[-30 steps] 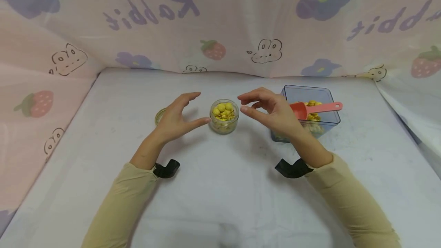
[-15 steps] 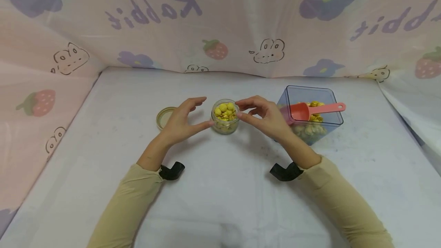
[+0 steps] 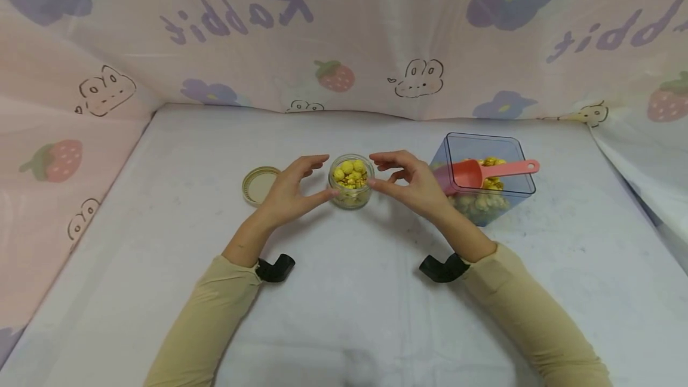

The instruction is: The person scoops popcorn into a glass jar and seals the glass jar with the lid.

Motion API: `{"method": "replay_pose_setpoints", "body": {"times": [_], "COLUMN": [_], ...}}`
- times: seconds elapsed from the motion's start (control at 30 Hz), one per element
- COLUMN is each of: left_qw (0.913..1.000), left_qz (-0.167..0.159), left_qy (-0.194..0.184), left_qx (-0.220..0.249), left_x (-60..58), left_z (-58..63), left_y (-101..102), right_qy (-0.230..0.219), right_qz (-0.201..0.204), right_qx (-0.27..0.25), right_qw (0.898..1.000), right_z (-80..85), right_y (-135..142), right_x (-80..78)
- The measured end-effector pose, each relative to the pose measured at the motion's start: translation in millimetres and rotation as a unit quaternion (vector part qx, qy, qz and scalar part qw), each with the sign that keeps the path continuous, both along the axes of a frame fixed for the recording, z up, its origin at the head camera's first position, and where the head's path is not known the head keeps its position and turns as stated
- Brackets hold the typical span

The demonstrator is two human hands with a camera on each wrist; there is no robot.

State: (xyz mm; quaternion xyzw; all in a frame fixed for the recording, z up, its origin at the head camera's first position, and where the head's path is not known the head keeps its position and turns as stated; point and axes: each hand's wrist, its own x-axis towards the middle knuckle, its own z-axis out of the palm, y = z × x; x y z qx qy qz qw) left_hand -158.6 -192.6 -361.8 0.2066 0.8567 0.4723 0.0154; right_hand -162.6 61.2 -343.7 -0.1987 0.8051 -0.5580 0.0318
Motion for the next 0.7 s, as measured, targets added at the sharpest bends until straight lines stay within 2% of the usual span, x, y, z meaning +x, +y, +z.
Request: {"method": "replay_pose_setpoints", "body": {"times": [0.37, 0.7], "left_qw": [1.0, 1.0], "left_qz": [0.0, -0.001], "left_qy": [0.002, 0.003], "left_qx": [0.003, 0.008], "left_x": [0.0, 0.6], "left_z": [-1.5, -1.9], "left_y": [2, 2], "right_qy": [-0.053, -0.087], "right_qz": [0.01, 0.043], "right_qx": [0.038, 0.057], "right_qw": [0.998, 0.994], "right_z": [-8.1, -14.7], "right_y": [-3, -10], "right_x": [-8.5, -11.2]}}
